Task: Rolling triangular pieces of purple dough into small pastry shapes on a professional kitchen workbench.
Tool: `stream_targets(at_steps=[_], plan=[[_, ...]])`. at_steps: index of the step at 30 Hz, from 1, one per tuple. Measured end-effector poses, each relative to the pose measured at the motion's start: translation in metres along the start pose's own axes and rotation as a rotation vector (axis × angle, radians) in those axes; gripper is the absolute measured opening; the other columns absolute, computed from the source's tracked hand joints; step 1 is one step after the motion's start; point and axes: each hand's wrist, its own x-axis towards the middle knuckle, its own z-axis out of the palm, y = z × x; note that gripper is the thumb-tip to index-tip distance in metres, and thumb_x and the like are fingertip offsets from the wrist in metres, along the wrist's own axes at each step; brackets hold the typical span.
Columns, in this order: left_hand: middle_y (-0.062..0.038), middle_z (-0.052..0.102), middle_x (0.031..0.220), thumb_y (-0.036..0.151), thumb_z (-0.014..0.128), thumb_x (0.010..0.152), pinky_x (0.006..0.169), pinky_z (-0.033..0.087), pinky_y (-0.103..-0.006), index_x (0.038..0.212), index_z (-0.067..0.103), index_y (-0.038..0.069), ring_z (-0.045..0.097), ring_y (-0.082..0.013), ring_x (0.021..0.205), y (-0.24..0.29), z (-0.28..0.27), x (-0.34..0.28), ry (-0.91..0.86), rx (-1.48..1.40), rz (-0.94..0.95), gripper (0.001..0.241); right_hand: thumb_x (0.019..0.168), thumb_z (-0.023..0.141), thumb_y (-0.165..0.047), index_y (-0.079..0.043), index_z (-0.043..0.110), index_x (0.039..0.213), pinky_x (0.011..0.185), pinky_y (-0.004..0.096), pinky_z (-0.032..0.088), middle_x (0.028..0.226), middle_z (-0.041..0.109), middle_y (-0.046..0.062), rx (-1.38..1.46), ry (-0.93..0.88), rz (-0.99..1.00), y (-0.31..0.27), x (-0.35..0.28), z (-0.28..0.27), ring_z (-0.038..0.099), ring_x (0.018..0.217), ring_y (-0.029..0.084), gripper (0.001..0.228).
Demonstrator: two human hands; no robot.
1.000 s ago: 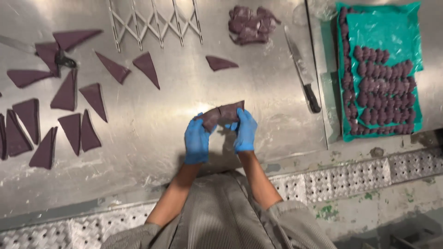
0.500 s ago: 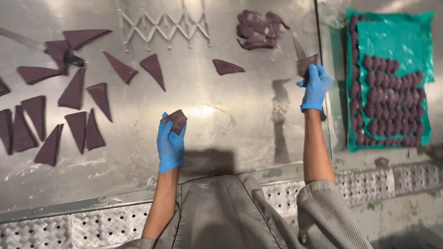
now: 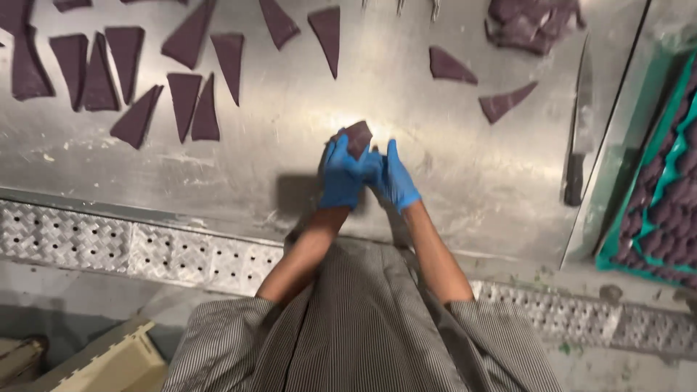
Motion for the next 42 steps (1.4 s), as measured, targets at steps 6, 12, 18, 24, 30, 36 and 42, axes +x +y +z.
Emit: stream_targets(at_steps=[6, 12, 18, 24, 30, 36, 42], plan=[[-0.014, 0.068, 0.127, 0.027, 0.053, 0.104, 0.100, 0.057, -0.0360, 0.134, 0.056, -0.002, 0.066, -0.0255, 0.117, -0.038, -0.053, 0.014, 0.326, 0.761, 0.063, 0.042, 0.105, 0.053, -0.031, 0.008, 0.055, 0.138, 0.109, 0.044, 0.054, 0.133, 0.067, 0.023, 0.370, -0.155, -0.002, -0.031, 0.032, 0.035, 0.067, 0.120, 0.033, 0.050], [-0.009, 0.057, 0.138, 0.027, 0.046, 0.112, 0.111, 0.047, -0.0344, 0.146, 0.047, -0.001, 0.057, -0.0199, 0.125, -0.049, -0.127, -0.015, 0.039, 0.662, 0.025, 0.044, 0.100, 0.057, -0.011, 0.015, 0.056, 0.131, 0.103, 0.047, 0.058, 0.125, 0.069, 0.029, 0.169, -0.151, -0.040, -0.034, 0.054, 0.042, 0.071, 0.111, 0.037, 0.041], [-0.015, 0.040, 0.141, 0.018, 0.065, 0.105, 0.111, 0.039, -0.0450, 0.153, 0.033, -0.003, 0.042, -0.0278, 0.130, 0.057, -0.028, -0.064, 0.306, 0.692, -0.133, 0.061, 0.099, 0.061, -0.007, 0.010, 0.061, 0.120, 0.089, 0.046, 0.064, 0.110, 0.073, 0.026, -0.089, -0.064, -0.134, -0.034, 0.072, 0.048, 0.075, 0.094, 0.033, 0.027], [-0.026, 0.021, 0.166, 0.040, 0.072, 0.091, 0.125, 0.019, -0.0553, 0.159, 0.026, -0.002, 0.017, -0.0425, 0.156, 0.051, 0.001, -0.050, -0.455, 2.178, 0.060, 0.092, 0.098, 0.064, -0.005, 0.011, 0.063, 0.116, 0.083, 0.042, 0.065, 0.105, 0.075, 0.025, -0.156, -0.017, -0.187, -0.021, 0.069, 0.051, 0.076, 0.091, 0.031, 0.025], [-0.027, 0.020, 0.165, 0.060, 0.063, 0.092, 0.125, 0.017, -0.0580, 0.159, 0.019, -0.004, 0.016, -0.0410, 0.156, 0.026, -0.012, -0.039, -0.389, 2.404, -0.058, 0.103, 0.098, 0.064, -0.005, 0.010, 0.065, 0.121, 0.079, 0.040, 0.066, 0.104, 0.076, 0.024, -0.199, -0.005, -0.222, -0.027, 0.068, 0.060, 0.077, 0.088, 0.027, 0.028], [-0.027, 0.021, 0.164, 0.062, 0.064, 0.091, 0.124, 0.018, -0.0609, 0.162, 0.018, -0.001, 0.020, -0.0394, 0.154, 0.030, -0.004, -0.035, -0.368, 2.416, -0.053, 0.106, 0.098, 0.065, -0.006, 0.010, 0.066, 0.117, 0.076, 0.040, 0.066, 0.099, 0.077, 0.023, -0.232, 0.023, -0.227, -0.033, 0.074, 0.068, 0.077, 0.083, 0.028, 0.025], [-0.024, 0.022, 0.166, 0.061, 0.068, 0.087, 0.121, 0.015, -0.0667, 0.162, 0.020, 0.006, 0.022, -0.0404, 0.153, 0.032, -0.002, -0.033, -0.312, 2.342, -0.072, 0.105, 0.099, 0.067, -0.009, 0.010, 0.068, 0.111, 0.082, 0.039, 0.067, 0.099, 0.076, 0.022, -0.214, 0.018, -0.311, -0.052, 0.092, 0.078, 0.077, 0.088, 0.025, 0.022]])
